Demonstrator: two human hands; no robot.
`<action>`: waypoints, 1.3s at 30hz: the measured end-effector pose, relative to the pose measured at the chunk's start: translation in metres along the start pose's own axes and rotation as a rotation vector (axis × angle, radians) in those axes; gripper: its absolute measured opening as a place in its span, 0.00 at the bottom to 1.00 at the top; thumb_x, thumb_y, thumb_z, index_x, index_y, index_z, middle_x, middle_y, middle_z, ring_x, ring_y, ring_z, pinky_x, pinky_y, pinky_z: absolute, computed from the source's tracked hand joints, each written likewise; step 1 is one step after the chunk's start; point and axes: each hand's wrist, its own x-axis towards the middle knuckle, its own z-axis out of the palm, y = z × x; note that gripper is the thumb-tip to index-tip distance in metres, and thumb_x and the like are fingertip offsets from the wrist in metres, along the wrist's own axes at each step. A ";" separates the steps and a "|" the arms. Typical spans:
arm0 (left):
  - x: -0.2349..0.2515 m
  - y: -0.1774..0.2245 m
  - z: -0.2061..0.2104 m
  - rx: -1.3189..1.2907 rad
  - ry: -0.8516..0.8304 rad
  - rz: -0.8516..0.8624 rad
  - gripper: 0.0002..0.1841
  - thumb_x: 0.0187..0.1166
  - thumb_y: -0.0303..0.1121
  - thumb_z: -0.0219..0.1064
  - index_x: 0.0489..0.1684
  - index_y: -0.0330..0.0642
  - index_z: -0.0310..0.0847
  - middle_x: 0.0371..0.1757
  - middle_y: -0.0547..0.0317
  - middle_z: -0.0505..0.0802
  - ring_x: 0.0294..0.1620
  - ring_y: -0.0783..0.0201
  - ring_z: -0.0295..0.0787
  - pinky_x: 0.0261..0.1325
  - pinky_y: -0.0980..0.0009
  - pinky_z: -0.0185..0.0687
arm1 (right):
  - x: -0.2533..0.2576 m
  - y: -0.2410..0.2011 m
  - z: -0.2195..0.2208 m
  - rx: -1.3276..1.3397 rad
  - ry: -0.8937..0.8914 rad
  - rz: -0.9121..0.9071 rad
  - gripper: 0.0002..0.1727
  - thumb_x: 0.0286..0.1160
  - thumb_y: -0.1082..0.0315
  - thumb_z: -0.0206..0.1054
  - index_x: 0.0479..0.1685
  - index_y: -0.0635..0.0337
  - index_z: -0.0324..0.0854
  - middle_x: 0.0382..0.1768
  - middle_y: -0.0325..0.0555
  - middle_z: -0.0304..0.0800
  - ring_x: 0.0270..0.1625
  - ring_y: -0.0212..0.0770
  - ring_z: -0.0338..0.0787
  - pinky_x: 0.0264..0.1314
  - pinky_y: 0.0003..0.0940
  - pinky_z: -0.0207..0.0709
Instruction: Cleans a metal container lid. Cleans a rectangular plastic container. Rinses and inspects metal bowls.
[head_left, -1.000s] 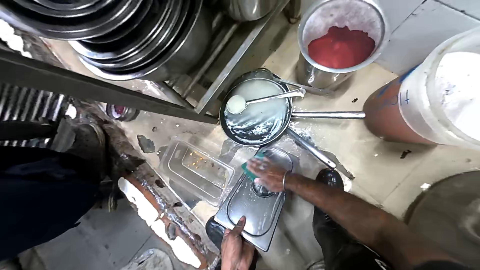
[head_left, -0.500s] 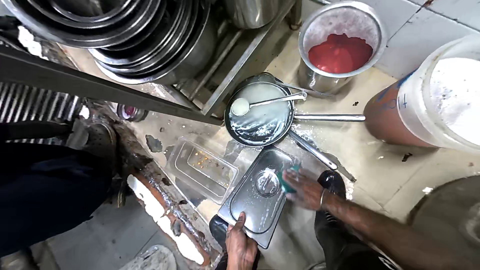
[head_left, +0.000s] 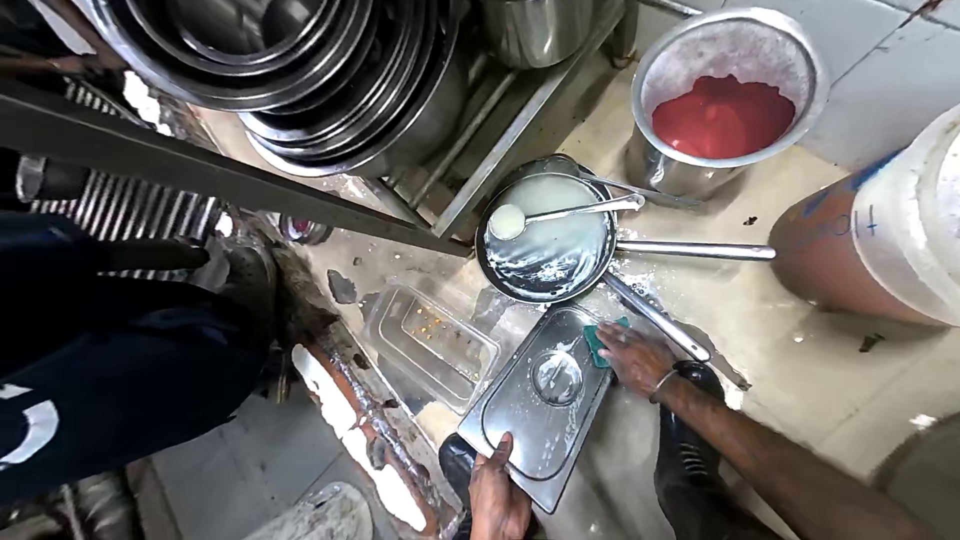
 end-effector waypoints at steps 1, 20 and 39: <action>-0.001 0.001 0.000 0.002 0.005 0.000 0.17 0.89 0.24 0.56 0.74 0.35 0.66 0.53 0.38 0.91 0.47 0.48 0.95 0.48 0.48 0.94 | -0.005 -0.007 0.002 0.021 -0.042 0.002 0.35 0.92 0.42 0.47 0.89 0.53 0.69 0.91 0.46 0.67 0.93 0.47 0.63 0.95 0.53 0.54; 0.015 0.026 -0.012 -0.238 -0.197 -0.080 0.35 0.92 0.63 0.37 0.68 0.42 0.77 0.52 0.44 0.95 0.52 0.50 0.95 0.54 0.48 0.93 | -0.041 -0.033 -0.008 0.045 0.452 -0.702 0.22 0.66 0.65 0.65 0.62 0.47 0.88 0.63 0.40 0.95 0.68 0.45 0.92 0.70 0.47 0.84; 0.128 0.024 -0.022 0.172 0.047 0.101 0.15 0.93 0.38 0.51 0.31 0.47 0.72 0.16 0.69 0.79 0.13 0.75 0.75 0.17 0.77 0.76 | -0.074 -0.057 -0.058 0.143 0.569 -0.536 0.24 0.51 0.73 0.75 0.54 0.49 0.92 0.52 0.42 0.98 0.56 0.45 0.96 0.58 0.46 0.90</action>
